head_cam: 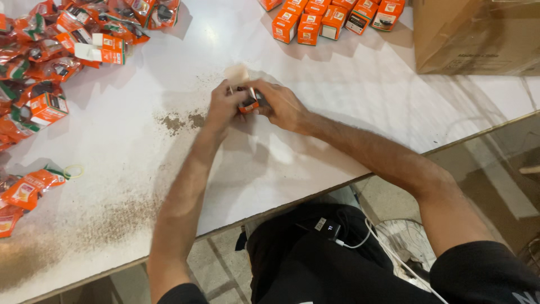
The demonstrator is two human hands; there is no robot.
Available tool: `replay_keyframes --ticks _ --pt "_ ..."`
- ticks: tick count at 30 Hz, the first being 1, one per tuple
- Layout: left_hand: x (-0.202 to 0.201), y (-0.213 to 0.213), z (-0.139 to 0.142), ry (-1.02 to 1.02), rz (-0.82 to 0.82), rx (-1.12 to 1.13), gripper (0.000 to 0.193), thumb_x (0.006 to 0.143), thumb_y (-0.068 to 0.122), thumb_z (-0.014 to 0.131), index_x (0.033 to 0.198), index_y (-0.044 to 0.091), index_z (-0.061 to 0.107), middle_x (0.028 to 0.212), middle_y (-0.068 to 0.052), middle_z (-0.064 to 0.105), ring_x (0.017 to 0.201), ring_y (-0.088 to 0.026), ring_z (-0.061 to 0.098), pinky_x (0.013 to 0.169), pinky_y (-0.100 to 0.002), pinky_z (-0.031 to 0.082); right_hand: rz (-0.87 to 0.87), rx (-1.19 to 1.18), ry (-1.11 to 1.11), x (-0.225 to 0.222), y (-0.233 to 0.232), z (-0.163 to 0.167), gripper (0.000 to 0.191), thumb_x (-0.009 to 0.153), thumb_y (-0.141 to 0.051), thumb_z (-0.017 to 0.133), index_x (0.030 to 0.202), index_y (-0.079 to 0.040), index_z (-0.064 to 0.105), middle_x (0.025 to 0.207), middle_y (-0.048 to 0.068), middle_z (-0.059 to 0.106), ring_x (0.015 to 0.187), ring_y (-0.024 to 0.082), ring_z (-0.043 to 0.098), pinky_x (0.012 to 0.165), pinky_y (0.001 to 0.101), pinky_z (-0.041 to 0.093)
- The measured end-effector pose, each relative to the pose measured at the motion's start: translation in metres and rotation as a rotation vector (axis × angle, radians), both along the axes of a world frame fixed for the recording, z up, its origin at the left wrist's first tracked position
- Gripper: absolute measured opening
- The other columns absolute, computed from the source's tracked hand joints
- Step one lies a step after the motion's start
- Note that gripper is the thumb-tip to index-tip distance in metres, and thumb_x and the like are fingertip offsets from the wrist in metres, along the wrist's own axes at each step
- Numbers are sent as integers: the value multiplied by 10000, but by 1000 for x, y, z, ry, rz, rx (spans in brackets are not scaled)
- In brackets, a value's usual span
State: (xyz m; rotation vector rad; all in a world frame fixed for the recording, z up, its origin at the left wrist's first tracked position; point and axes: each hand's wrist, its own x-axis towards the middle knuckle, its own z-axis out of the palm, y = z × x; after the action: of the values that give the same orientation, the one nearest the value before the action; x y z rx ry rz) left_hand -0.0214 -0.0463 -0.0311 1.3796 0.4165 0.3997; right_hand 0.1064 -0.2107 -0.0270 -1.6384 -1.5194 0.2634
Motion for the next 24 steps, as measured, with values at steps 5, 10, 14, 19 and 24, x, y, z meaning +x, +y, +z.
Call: replay_keyframes --ticks 5,10,14,19,24 --pt "-15 9 2 4 -14 -232 238 962 91 564 1130 -31 680 839 -65 692 609 -89 570 614 -284 579 36 76 -147 3 5 -5 563 853 29 766 1372 -26 553 1424 186 599 1190 408 629 961 457 538" --pt "5 5 -3 47 63 -1 224 869 7 625 1079 -14 699 946 -86 763 789 -154 740 734 -326 627 44 130 -191 1 6 -2 501 813 28 789 1271 -9 591 1345 198 620 1167 417 621 922 459 539" --pt "-9 -12 -8 -197 175 821 236 964 -33 653 1190 -8 715 1241 -136 739 1139 -231 696 1034 -368 561 1 65 -60 -1 4 -2 485 843 -16 816 1228 -47 521 1206 169 660 1070 384 679 829 467 545" --pt "-32 -17 -5 -246 36 1118 353 903 -21 726 1250 -13 658 1421 -232 598 1371 -357 552 1142 -419 463 13 56 73 2 5 -8 568 903 -47 816 1238 -64 358 1136 161 649 1017 362 706 776 451 554" --pt "-27 -16 -12 -227 49 731 195 977 -4 681 1163 48 656 1475 -190 608 1414 -328 582 1170 -415 491 36 74 38 2 6 -6 565 886 -1 798 1228 -74 354 1163 166 653 1029 369 695 785 447 539"
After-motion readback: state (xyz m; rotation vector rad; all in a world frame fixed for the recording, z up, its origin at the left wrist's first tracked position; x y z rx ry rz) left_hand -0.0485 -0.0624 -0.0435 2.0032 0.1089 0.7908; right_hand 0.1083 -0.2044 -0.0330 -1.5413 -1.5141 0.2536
